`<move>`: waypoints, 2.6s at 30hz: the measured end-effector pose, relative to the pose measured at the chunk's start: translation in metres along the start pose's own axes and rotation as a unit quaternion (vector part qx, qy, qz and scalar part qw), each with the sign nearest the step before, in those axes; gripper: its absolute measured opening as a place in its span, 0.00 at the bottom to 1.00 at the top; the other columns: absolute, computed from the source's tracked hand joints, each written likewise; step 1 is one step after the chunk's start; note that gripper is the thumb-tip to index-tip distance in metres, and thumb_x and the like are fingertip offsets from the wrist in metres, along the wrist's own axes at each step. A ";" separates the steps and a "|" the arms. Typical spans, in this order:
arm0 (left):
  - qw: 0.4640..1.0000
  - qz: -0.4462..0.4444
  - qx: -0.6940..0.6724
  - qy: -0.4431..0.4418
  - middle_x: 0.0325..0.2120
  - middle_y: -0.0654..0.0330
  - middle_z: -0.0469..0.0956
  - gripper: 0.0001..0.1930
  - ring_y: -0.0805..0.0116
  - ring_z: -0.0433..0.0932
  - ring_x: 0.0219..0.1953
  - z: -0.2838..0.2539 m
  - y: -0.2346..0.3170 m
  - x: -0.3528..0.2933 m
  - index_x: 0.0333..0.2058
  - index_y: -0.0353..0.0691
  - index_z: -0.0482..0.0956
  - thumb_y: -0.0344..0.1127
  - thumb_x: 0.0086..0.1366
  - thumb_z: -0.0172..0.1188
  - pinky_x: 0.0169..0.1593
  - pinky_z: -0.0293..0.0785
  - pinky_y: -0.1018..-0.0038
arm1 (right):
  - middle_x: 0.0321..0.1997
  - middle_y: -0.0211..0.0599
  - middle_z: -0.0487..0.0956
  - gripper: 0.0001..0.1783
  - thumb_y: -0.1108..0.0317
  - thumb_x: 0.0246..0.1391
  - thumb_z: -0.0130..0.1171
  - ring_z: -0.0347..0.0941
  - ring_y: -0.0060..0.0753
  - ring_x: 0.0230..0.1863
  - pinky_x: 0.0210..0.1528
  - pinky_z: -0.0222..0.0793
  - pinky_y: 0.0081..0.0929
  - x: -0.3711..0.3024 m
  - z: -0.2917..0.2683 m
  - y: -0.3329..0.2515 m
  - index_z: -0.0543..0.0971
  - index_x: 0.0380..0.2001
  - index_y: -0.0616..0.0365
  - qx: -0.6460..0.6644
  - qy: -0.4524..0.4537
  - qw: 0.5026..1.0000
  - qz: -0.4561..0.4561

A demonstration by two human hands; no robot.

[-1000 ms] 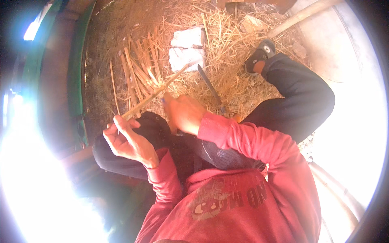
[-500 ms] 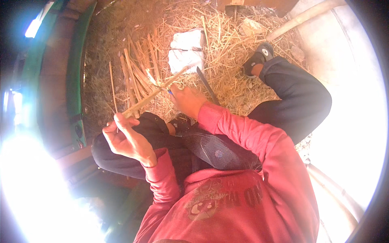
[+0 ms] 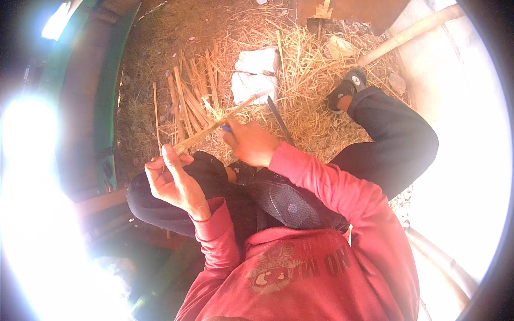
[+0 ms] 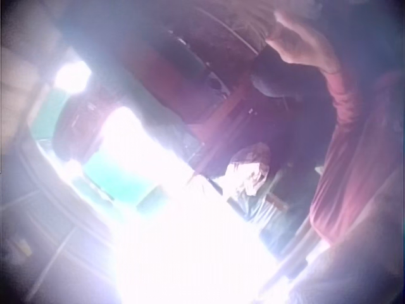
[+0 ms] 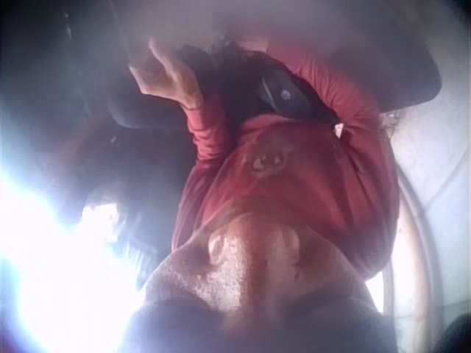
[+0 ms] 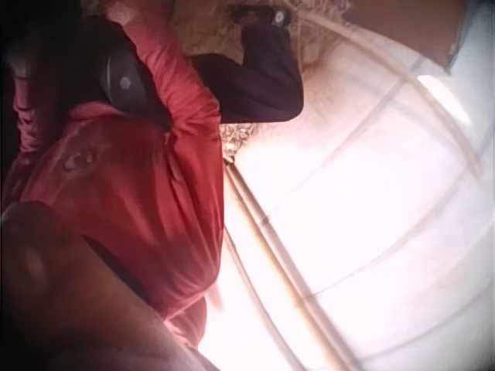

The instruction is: The person sits cross-legged on a straw-covered floor and uses a knife to shave thin strips from bamboo sticks. They hold the bamboo in one hand and carefully scrape the surface with the knife, occasionally adjusting their grip or the stick's orientation.

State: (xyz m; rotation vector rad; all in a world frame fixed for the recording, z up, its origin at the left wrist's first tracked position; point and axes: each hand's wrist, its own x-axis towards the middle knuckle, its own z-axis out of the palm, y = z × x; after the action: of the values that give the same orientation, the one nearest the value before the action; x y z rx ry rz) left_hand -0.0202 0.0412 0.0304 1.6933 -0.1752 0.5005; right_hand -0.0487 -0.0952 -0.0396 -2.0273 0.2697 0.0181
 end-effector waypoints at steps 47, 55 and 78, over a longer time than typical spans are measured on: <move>0.994 0.005 -0.005 -0.107 0.19 0.59 0.78 0.14 0.78 0.76 0.21 -0.030 0.002 0.021 0.27 0.33 0.68 0.32 0.68 0.62 0.26 0.72 0.81 | 0.22 0.64 0.76 0.13 0.59 0.64 0.49 0.74 0.70 0.27 0.31 0.69 0.59 -0.003 0.026 -0.038 0.73 0.42 0.57 -0.080 0.084 0.986 -0.120; 0.997 0.049 0.003 -0.060 0.13 0.60 0.75 0.15 0.77 0.74 0.16 -0.025 0.000 0.033 0.24 0.34 0.71 0.35 0.65 0.64 0.20 0.67 0.78 | 0.27 0.60 0.79 0.14 0.61 0.64 0.49 0.76 0.68 0.34 0.38 0.72 0.58 0.032 0.036 0.007 0.75 0.44 0.59 -0.227 0.080 0.968 -0.071; 0.988 0.051 0.006 -0.144 0.14 0.55 0.78 0.18 0.71 0.79 0.17 -0.040 -0.008 0.060 0.22 0.33 0.74 0.41 0.64 0.66 0.23 0.73 0.72 | 0.29 0.64 0.79 0.17 0.55 0.64 0.48 0.75 0.73 0.34 0.39 0.72 0.61 0.052 0.053 0.071 0.74 0.41 0.60 -0.248 0.166 0.951 -0.075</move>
State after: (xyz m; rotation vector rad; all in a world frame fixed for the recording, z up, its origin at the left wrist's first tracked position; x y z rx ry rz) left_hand 0.0274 0.0910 0.0524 1.7700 -0.4714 0.3289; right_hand -0.0071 -0.0889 -0.1332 -2.5467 0.3473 -0.3890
